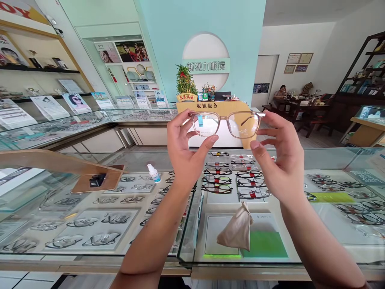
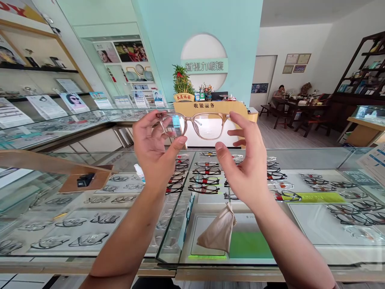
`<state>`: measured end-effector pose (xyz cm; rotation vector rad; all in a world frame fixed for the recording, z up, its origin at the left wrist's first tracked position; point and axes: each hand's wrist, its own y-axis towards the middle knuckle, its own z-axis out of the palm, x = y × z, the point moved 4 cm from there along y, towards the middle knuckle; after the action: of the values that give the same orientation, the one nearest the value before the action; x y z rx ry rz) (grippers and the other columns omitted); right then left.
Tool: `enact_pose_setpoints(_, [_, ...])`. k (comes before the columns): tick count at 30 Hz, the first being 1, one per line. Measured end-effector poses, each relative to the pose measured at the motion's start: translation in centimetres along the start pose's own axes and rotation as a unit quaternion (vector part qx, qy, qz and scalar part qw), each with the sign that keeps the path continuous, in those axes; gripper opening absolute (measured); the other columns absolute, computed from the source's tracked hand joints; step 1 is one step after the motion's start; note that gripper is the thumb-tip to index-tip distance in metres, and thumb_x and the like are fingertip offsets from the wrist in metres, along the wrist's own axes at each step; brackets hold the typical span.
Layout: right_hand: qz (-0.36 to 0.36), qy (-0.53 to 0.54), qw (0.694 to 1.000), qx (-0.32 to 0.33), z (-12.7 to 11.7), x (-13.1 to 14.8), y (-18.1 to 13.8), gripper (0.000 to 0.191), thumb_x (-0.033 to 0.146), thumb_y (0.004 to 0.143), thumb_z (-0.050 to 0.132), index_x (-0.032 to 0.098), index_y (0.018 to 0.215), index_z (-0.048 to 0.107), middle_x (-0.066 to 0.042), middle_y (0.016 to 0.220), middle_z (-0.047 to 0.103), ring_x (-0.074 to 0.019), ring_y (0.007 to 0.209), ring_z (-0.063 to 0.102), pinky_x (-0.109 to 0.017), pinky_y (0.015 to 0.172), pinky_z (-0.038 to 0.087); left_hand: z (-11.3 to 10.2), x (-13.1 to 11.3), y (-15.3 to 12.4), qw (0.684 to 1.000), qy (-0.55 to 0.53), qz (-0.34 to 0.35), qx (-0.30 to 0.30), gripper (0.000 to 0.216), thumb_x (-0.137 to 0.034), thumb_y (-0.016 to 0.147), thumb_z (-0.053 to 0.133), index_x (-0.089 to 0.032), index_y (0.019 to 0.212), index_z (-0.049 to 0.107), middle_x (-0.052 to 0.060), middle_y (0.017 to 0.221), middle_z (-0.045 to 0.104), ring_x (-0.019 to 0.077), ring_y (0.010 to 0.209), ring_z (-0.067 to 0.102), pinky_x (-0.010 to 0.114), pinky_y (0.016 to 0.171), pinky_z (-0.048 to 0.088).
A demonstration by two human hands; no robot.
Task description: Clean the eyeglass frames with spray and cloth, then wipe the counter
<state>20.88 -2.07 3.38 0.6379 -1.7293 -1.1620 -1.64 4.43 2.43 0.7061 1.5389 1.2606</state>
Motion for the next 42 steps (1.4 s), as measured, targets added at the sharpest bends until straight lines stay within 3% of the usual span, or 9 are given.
enact_pose_setpoints(6, [0.045, 0.103, 0.993, -0.033, -0.3, -1.9, 0.6, 0.029, 0.043, 0.106, 0.061, 0.035, 0.134, 0.067, -0.008, 0.139, 0.071, -0.0298, 0.127, 0.071, -0.052, 0.099, 0.063, 0.1, -0.5, -0.1, 1.0, 0.01, 0.019, -0.007, 0.078, -0.068, 0.09, 0.08, -0.037, 0.153, 0.046, 0.012, 0.152, 0.059, 0.0332, 0.14, 0.064, 0.049, 0.102, 0.062])
enact_pose_setpoints(9, [0.103, 0.207, 0.972, -0.045, -0.6, -3.1, 1.3, 0.022, 0.048, 0.105, 0.059, 0.032, 0.114, 0.071, -0.007, 0.126, 0.075, -0.0292, 0.124, 0.072, -0.05, 0.098, 0.063, 0.1, -0.9, -0.1, 0.999, 0.009, 0.03, -0.009, 0.077, -0.068, 0.089, 0.081, -0.038, 0.151, 0.047, 0.011, 0.15, 0.06, 0.0335, 0.139, 0.065, 0.051, 0.102, 0.062])
enact_pose_setpoints(13, [0.162, 0.319, 0.933, -0.05, -0.9, -4.3, 2.2, 0.019, 0.048, 0.098, 0.065, 0.03, 0.097, 0.069, -0.005, 0.1, 0.073, -0.0264, 0.102, 0.075, -0.046, 0.088, 0.064, 0.0, -1.2, -0.2, 0.999, 0.007, 0.038, -0.007, 0.078, -0.064, 0.086, 0.085, -0.036, 0.15, 0.049, 0.011, 0.151, 0.06, 0.0351, 0.136, 0.066, 0.054, 0.102, 0.061])
enact_pose_setpoints(18, [0.181, 0.385, 0.905, -0.018, -1.2, -5.4, 2.6, 0.031, 0.049, 0.096, 0.069, 0.028, 0.077, 0.056, 0.0, 0.071, 0.054, -0.0212, 0.068, 0.061, -0.042, 0.069, 0.058, 0.1, -1.8, -0.5, 0.998, 0.014, 0.058, -0.011, 0.081, -0.061, 0.084, 0.088, -0.035, 0.15, 0.05, 0.011, 0.148, 0.061, 0.0351, 0.138, 0.064, 0.052, 0.103, 0.06])
enact_pose_setpoints(23, [0.169, 0.413, 0.894, 0.024, -1.2, -5.8, 2.7, 0.034, 0.049, 0.099, 0.068, 0.029, 0.076, 0.053, 0.0, 0.069, 0.05, -0.022, 0.067, 0.058, -0.044, 0.07, 0.056, 0.2, -2.0, -0.5, 0.998, 0.008, 0.069, -0.001, 0.082, -0.056, 0.082, 0.091, -0.037, 0.151, 0.051, 0.01, 0.147, 0.061, 0.0346, 0.136, 0.065, 0.051, 0.101, 0.061])
enact_pose_setpoints(29, [0.145, 0.381, 0.913, 0.036, -1.1, -5.0, 2.9, 0.038, 0.053, 0.099, 0.066, 0.03, 0.076, 0.047, 0.001, 0.069, 0.043, -0.0214, 0.064, 0.052, -0.041, 0.065, 0.053, 0.1, -2.3, -0.5, 0.996, 0.032, 0.077, -0.006, 0.082, -0.06, 0.082, 0.091, -0.035, 0.15, 0.051, 0.01, 0.144, 0.061, 0.0365, 0.137, 0.063, 0.055, 0.104, 0.061])
enact_pose_setpoints(33, [0.159, 0.377, 0.912, 0.014, -1.0, -4.8, 2.8, 0.037, 0.053, 0.096, 0.067, 0.029, 0.076, 0.048, -0.001, 0.072, 0.048, -0.0217, 0.069, 0.055, -0.04, 0.066, 0.053, -0.1, -2.6, -0.5, 0.995, 0.049, 0.079, -0.023, 0.081, -0.059, 0.081, 0.092, -0.037, 0.148, 0.052, 0.011, 0.145, 0.062, 0.0373, 0.137, 0.063, 0.06, 0.105, 0.062])
enact_pose_setpoints(37, [0.154, 0.365, 0.917, 0.037, -0.8, -4.9, 2.8, 0.042, 0.057, 0.098, 0.065, 0.029, 0.074, 0.045, -0.001, 0.072, 0.05, -0.024, 0.073, 0.057, -0.043, 0.071, 0.053, -0.3, -2.6, -0.6, 0.994, 0.069, 0.074, -0.029, 0.076, -0.066, 0.081, 0.087, -0.042, 0.144, 0.054, 0.01, 0.147, 0.062, 0.0433, 0.144, 0.059, 0.07, 0.095, 0.063])
enact_pose_setpoints(42, [0.131, 0.352, 0.926, 0.045, -0.7, -4.9, 2.9, 0.049, 0.063, 0.101, 0.06, 0.029, 0.07, 0.042, -0.002, 0.07, 0.05, -0.0257, 0.072, 0.056, -0.045, 0.071, 0.052, -0.3, -2.6, -0.6, 0.995, 0.065, 0.068, -0.013, 0.071, -0.069, 0.088, 0.078, -0.038, 0.146, 0.052, 0.009, 0.153, 0.059, 0.0457, 0.152, 0.053, 0.072, 0.092, 0.062])
